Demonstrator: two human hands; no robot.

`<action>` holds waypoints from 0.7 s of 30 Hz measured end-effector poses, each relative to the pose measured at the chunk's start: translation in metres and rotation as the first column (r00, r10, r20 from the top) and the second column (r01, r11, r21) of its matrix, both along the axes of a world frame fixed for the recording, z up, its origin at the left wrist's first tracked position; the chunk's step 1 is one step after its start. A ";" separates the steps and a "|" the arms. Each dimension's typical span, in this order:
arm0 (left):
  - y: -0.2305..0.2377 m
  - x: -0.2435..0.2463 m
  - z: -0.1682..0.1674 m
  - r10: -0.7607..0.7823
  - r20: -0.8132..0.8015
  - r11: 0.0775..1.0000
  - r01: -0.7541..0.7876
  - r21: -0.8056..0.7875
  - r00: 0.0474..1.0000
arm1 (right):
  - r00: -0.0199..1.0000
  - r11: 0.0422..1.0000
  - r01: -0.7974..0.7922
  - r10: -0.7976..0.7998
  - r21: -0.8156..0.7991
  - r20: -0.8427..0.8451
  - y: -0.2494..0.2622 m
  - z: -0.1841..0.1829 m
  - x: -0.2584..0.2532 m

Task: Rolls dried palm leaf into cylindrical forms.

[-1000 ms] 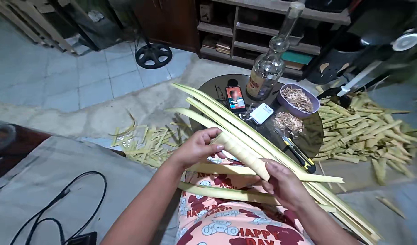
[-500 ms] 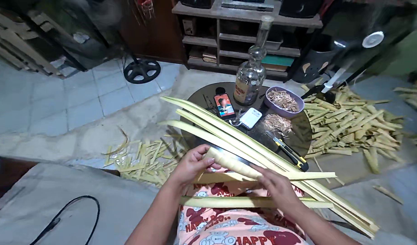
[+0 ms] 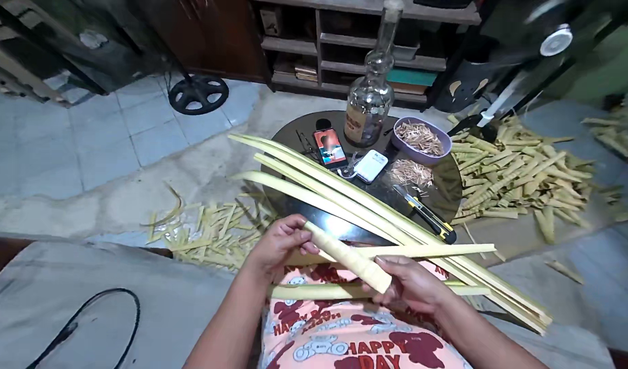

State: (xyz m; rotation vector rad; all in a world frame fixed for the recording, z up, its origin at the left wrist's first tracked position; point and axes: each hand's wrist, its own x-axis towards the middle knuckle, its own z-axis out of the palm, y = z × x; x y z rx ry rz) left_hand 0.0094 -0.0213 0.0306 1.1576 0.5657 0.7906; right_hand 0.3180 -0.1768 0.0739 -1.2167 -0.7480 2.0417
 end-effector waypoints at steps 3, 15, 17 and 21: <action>0.007 -0.005 -0.009 -0.097 -0.081 0.993 0.102 0.056 0.992 | 0.957 0.904 -0.230 0.142 0.361 0.253 0.027 0.013 -0.011; 0.006 0.064 -0.002 -0.235 -0.107 0.958 0.249 0.142 0.966 | 0.983 0.896 -0.159 0.105 0.414 0.151 0.038 0.015 -0.035; -0.012 0.084 0.001 -0.024 -0.178 0.977 0.061 0.206 0.984 | 0.977 0.933 -0.028 -0.050 0.359 0.205 0.028 0.022 -0.007; -0.051 0.093 -0.005 0.007 -0.675 0.776 0.422 0.469 0.737 | 0.899 0.906 0.294 -0.371 0.304 0.235 -0.014 0.026 0.068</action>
